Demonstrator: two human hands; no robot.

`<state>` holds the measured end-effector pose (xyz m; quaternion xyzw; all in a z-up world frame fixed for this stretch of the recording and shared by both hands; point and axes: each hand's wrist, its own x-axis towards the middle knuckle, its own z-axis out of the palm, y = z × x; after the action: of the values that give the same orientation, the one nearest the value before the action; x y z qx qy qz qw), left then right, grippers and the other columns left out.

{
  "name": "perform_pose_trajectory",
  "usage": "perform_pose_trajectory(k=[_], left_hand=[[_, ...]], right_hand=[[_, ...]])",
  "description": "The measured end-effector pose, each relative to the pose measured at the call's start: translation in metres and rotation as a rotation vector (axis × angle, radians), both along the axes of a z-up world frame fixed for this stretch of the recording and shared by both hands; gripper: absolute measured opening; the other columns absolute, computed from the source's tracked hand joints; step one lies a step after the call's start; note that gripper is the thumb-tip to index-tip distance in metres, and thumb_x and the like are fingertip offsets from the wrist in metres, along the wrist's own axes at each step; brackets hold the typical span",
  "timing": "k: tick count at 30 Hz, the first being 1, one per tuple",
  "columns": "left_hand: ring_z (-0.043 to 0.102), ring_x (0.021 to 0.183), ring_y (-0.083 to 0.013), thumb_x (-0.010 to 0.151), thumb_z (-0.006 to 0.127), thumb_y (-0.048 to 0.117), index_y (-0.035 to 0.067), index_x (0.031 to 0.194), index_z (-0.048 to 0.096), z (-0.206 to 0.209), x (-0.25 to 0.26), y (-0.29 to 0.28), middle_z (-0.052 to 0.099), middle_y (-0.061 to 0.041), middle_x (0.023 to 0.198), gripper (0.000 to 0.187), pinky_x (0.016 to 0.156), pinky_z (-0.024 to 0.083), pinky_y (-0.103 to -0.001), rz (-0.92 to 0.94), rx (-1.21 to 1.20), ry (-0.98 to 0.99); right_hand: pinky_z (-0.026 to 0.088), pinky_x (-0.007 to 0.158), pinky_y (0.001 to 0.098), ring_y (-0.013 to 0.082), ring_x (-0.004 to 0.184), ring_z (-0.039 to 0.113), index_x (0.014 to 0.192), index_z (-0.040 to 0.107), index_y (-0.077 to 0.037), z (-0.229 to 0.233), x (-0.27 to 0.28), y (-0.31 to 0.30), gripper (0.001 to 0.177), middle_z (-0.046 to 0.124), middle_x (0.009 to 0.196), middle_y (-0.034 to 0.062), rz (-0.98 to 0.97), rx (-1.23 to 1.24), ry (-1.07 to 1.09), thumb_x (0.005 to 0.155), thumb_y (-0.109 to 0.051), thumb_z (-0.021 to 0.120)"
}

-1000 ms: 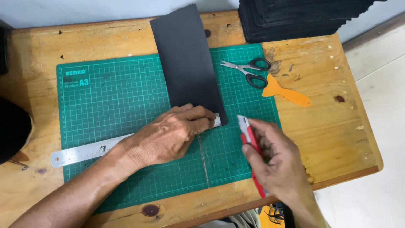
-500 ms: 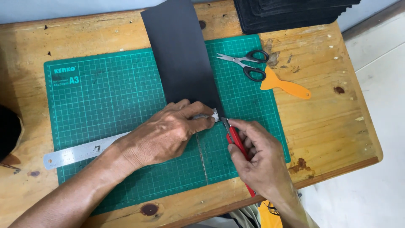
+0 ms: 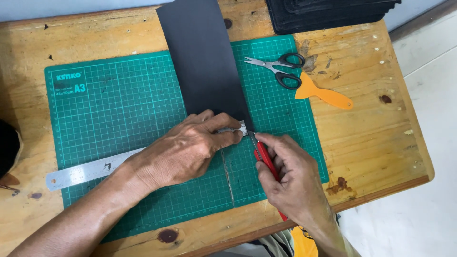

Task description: The person measures a black fabric strip on a green cutting mat using a metal ruler, then cuts the fabric with a red utility knife. The person repeats the measuring and cutting process to trim the fabric into a smaller rectangular piece.

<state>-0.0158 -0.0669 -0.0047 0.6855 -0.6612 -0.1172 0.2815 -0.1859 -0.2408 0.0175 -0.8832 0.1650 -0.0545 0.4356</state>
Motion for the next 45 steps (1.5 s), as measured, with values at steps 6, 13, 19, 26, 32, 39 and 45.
perform_pose_trajectory(k=[6, 13, 19, 26, 32, 39, 45], left_hand=[[0.057, 0.103, -0.0353, 0.094, 0.056, -0.009, 0.001, 0.138, 0.06, -0.002, 0.0, 0.001, 0.054, -0.016, 0.138, 0.046, 0.088, 0.045, -0.049, 0.006, 0.011, 0.024], [0.058, 0.103, -0.035, 0.096, 0.054, -0.007, -0.001, 0.138, 0.06, -0.002, 0.0, 0.0, 0.055, -0.017, 0.137, 0.043, 0.088, 0.046, -0.047, 0.003, -0.002, 0.012], [0.057, 0.097, -0.0341, 0.095, 0.054, -0.009, -0.002, 0.14, 0.059, -0.001, 0.0, 0.0, 0.055, -0.017, 0.136, 0.045, 0.083, 0.045, -0.046, -0.004, -0.017, -0.005], [0.056, 0.097, -0.0336, 0.093, 0.054, -0.01, -0.001, 0.139, 0.06, -0.002, -0.001, 0.001, 0.055, -0.015, 0.136, 0.047, 0.083, 0.044, -0.045, 0.002, -0.019, -0.003], [0.055, 0.096, -0.0324, 0.094, 0.055, -0.008, 0.0, 0.14, 0.059, -0.001, -0.001, 0.001, 0.054, -0.015, 0.137, 0.048, 0.083, 0.044, -0.045, 0.01, 0.003, -0.001], [0.056, 0.096, -0.0337, 0.094, 0.054, -0.008, 0.0, 0.138, 0.062, -0.005, -0.002, 0.0, 0.056, -0.015, 0.134, 0.045, 0.081, 0.045, -0.046, 0.022, -0.045, -0.02], [0.057, 0.1, -0.0339, 0.092, 0.054, -0.008, 0.0, 0.137, 0.062, -0.005, -0.001, 0.0, 0.056, -0.015, 0.134, 0.046, 0.087, 0.046, -0.046, 0.011, -0.041, -0.035]], right_hand=[[0.045, 0.047, 0.0223, 0.0092, 0.054, 0.048, 0.129, 0.068, -0.008, -0.004, -0.002, -0.001, 0.041, 0.058, 0.089, 0.0025, 0.011, -0.021, -0.029, 0.087, -0.006, 0.068], [0.044, 0.046, 0.0214, 0.0082, 0.054, 0.048, 0.129, 0.069, -0.007, -0.002, -0.001, 0.002, 0.041, 0.056, 0.088, 0.0022, 0.011, -0.012, -0.034, 0.088, -0.004, 0.067], [0.053, 0.061, 0.0316, 0.0174, 0.072, 0.062, 0.133, 0.064, -0.003, 0.0, -0.001, 0.005, 0.044, 0.063, 0.094, 0.0056, 0.09, -0.215, -0.088, 0.089, -0.007, 0.065], [0.055, 0.058, 0.034, 0.0209, 0.073, 0.063, 0.136, 0.063, -0.004, 0.002, 0.001, 0.007, 0.049, 0.061, 0.097, 0.0074, 0.101, -0.254, -0.027, 0.088, -0.01, 0.065], [0.053, 0.059, 0.0356, 0.0209, 0.071, 0.062, 0.134, 0.067, -0.004, 0.013, 0.007, 0.005, 0.049, 0.06, 0.091, 0.006, 0.13, -0.279, 0.01, 0.085, -0.009, 0.064], [0.055, 0.068, 0.0391, 0.025, 0.077, 0.067, 0.13, 0.069, -0.004, 0.019, 0.011, 0.005, 0.047, 0.063, 0.092, 0.007, 0.152, -0.294, 0.016, 0.083, -0.007, 0.063], [0.055, 0.068, 0.0421, 0.0278, 0.079, 0.066, 0.133, 0.067, -0.005, 0.018, 0.007, 0.005, 0.05, 0.06, 0.092, 0.0077, 0.157, -0.304, 0.06, 0.083, -0.01, 0.062]])
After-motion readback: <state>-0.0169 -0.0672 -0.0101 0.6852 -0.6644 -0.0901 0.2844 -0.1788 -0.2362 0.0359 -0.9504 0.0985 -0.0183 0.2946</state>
